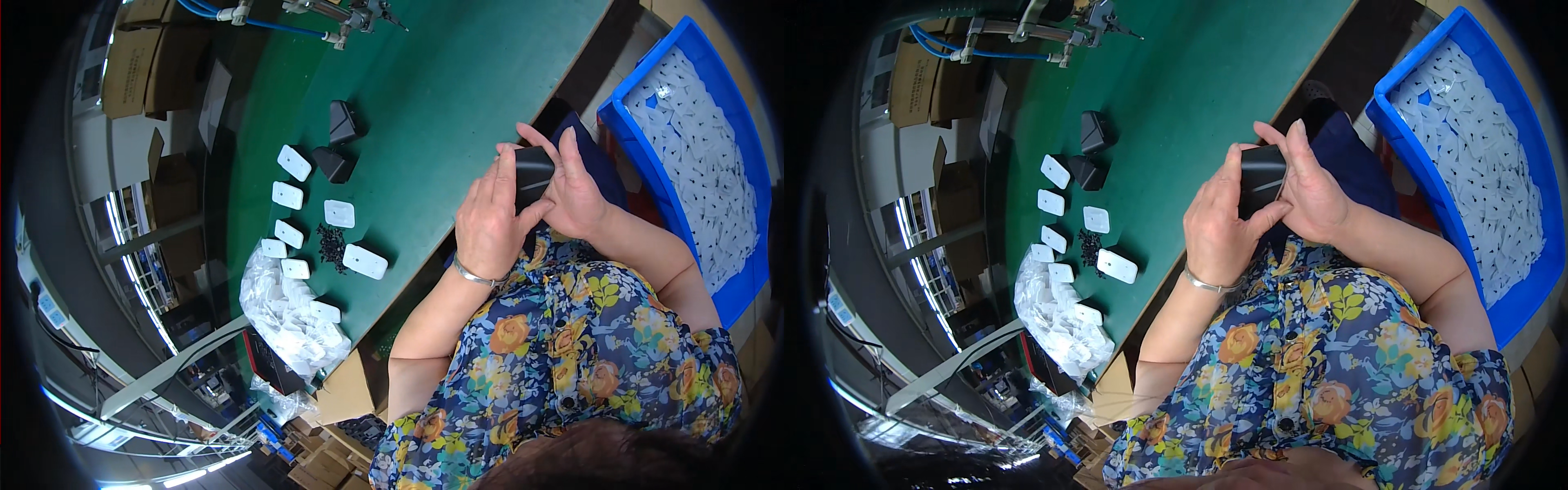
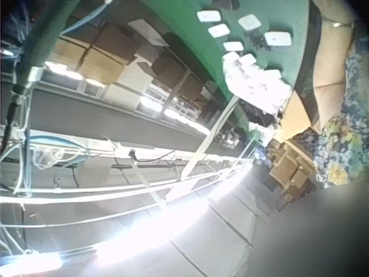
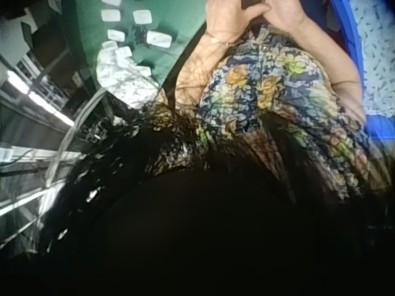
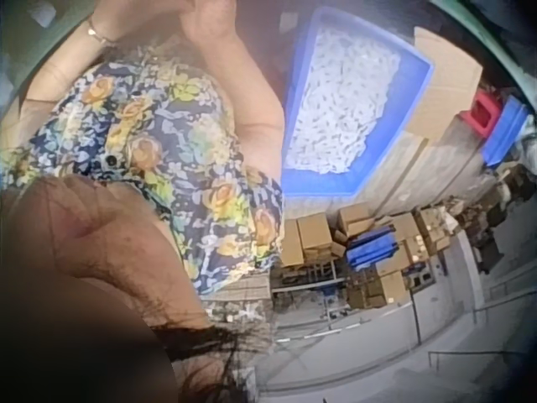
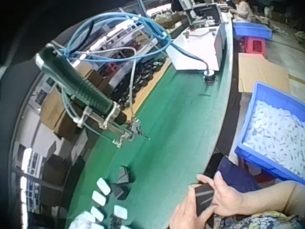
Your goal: The person assembles small electronic devices by inserting white plastic components into black housings and securing them with a pneumatic screwdriver. After assembling several units, the person places them into a cardboard box, covers the contents with newspaper, and seals the box. Finally, the person writes '500 pcs' on the sealed box with a marker.
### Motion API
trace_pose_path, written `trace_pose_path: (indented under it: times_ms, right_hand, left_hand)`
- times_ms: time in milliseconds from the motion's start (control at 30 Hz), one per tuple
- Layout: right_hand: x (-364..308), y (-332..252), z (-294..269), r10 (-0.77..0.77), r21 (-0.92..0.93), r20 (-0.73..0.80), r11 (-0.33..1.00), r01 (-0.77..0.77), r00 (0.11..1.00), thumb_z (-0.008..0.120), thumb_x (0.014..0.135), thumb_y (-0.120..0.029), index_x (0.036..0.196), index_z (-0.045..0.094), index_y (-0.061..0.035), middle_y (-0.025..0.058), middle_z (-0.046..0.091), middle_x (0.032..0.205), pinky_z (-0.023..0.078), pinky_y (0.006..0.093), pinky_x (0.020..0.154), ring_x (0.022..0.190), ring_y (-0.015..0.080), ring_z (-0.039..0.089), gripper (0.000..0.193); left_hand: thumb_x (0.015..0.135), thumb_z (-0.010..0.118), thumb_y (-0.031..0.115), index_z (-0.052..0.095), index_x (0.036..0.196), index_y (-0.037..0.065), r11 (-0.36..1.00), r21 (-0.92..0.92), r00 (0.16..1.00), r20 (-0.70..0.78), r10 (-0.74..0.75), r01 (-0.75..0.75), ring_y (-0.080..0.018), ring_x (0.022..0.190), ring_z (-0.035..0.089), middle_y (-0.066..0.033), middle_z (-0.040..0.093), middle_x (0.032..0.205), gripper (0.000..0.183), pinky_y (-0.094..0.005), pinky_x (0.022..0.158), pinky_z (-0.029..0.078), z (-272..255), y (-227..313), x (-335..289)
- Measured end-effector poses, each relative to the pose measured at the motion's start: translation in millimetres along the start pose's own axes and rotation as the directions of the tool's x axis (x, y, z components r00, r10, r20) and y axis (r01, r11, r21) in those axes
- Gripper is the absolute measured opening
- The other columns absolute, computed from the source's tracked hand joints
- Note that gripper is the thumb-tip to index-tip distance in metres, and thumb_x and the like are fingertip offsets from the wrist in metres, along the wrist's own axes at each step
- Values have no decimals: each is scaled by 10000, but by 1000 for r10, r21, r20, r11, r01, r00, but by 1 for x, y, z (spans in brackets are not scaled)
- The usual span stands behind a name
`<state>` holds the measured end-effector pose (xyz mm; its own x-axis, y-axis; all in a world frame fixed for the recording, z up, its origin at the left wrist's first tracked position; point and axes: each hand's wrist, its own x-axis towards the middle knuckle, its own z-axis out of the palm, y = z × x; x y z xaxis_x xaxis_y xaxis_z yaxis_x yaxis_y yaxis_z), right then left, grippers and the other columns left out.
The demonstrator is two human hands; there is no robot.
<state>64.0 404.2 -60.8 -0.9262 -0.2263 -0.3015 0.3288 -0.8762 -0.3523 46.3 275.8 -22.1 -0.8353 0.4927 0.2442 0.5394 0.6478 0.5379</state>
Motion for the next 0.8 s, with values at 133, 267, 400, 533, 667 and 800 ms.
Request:
trace_pose_path:
  times_ms: [133, 267, 400, 533, 667, 800]
  right_hand:
    - [2, -4, -3, -11, -318, 283, 942, 104, 959, 292, 924, -456, 1383, 65, -26, 105, 369, 1268, 283, 315, 1000, 1180, 182, 362, 669]
    - [-1, -6, -13, -19, -690, 430, 638, 342, 903, 331, 944, -304, 1382, 38, 3, 124, 286, 1331, 228, 314, 1023, 1218, 189, 307, 610]
    - [-11, -5, -6, -42, -799, 416, 461, 387, 909, 362, 936, -238, 1377, 61, 11, 167, 230, 1351, 212, 337, 1026, 1236, 241, 280, 590]
    - [-13, -2, -3, -66, -837, 406, 374, 399, 912, 370, 924, -219, 1371, 77, 17, 202, 249, 1325, 228, 348, 1015, 1223, 280, 296, 584]
    - [-11, 6, -4, -75, -856, 400, 325, 402, 913, 377, 915, -200, 1369, 95, 17, 211, 276, 1305, 239, 356, 1010, 1211, 297, 314, 577]
    - [-2, 2, 6, -38, -880, 443, 169, 443, 896, 427, 901, -223, 1361, 144, 24, 218, 318, 1284, 241, 367, 1013, 1205, 302, 331, 594]
  left_hand:
    - [702, 714, 115, 366, 1277, -16, 894, -272, 934, 104, -341, 357, -200, 873, 617, -157, 603, 1006, 685, -314, 752, 500, -10, -7, -3]
    - [807, 562, -1, 255, 1346, 15, 298, -892, 918, 246, -309, 340, -184, 1027, 532, -139, 530, 1120, 621, -305, 873, 432, -10, -13, -9]
    - [820, 531, -37, 232, 1358, 32, 250, -906, 929, 283, -240, 340, -164, 1045, 511, -111, 506, 1136, 620, -290, 889, 422, -9, -18, -12]
    - [796, 605, 17, 356, 1296, 13, 168, -943, 934, 237, -268, 288, -140, 955, 540, -89, 539, 1082, 559, -271, 842, 441, -8, -15, -13]
    - [793, 606, 7, 417, 1243, 12, 213, -945, 933, 175, -316, 250, -130, 942, 543, -74, 541, 1068, 488, -259, 816, 457, 2, -21, -16]
    - [800, 591, 0, 441, 1213, 14, 223, -946, 923, 144, -356, 233, -130, 928, 551, -76, 551, 1051, 439, -264, 802, 467, 3, -34, -20]
